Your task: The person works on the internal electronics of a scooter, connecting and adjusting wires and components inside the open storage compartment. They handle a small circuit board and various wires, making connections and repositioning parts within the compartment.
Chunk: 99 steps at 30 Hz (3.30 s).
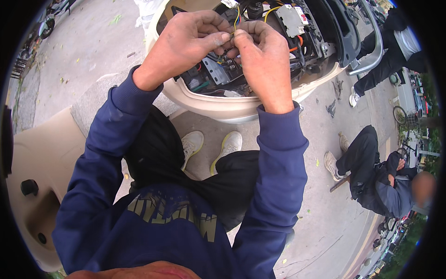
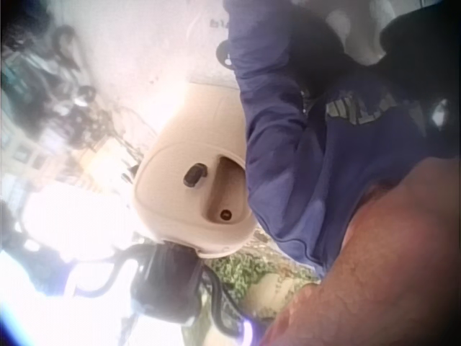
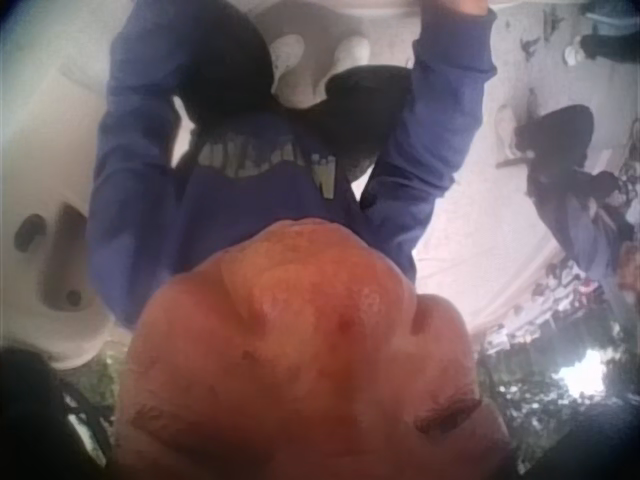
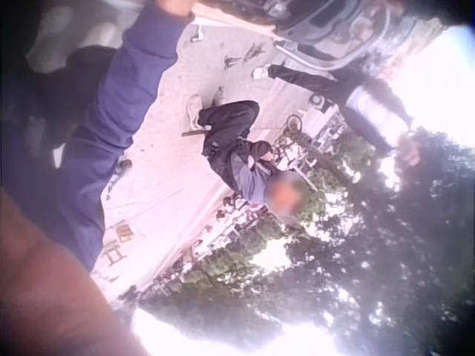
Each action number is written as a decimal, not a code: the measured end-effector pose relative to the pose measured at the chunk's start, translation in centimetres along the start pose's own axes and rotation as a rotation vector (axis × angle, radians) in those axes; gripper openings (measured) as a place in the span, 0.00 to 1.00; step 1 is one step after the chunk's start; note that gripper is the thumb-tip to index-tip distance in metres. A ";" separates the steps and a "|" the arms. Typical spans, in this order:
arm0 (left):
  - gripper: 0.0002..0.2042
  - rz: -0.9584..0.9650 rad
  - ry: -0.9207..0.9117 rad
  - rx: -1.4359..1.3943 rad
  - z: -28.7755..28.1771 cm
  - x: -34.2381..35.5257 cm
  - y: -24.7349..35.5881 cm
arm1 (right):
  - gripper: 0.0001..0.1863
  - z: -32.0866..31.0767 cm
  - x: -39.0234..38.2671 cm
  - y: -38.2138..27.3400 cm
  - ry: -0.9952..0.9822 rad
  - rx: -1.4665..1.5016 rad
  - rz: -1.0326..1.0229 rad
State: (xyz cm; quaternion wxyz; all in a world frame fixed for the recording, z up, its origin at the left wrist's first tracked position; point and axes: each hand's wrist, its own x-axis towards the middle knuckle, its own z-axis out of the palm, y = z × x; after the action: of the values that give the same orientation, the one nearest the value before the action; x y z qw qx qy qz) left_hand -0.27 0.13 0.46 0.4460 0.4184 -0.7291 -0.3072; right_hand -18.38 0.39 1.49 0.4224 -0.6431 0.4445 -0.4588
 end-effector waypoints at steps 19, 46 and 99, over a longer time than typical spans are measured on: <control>0.13 -0.010 -0.029 -0.039 -0.2 -0.1 0.2 | 0.14 -0.3 0.2 -0.2 0.065 0.246 0.040; 0.08 0.161 0.146 0.084 0.7 -0.5 0.6 | 0.08 1.3 -1.8 -1.6 0.321 -0.492 -0.319; 0.12 0.028 0.107 -0.230 0.4 0.3 0.8 | 0.12 2.8 -0.7 -1.2 0.261 0.303 0.105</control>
State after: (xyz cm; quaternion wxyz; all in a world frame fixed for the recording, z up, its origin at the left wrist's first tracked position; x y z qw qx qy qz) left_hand -0.96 0.26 1.02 0.5335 0.3700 -0.6700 -0.3599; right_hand -15.63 1.77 1.85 0.4766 -0.4831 0.4543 -0.5771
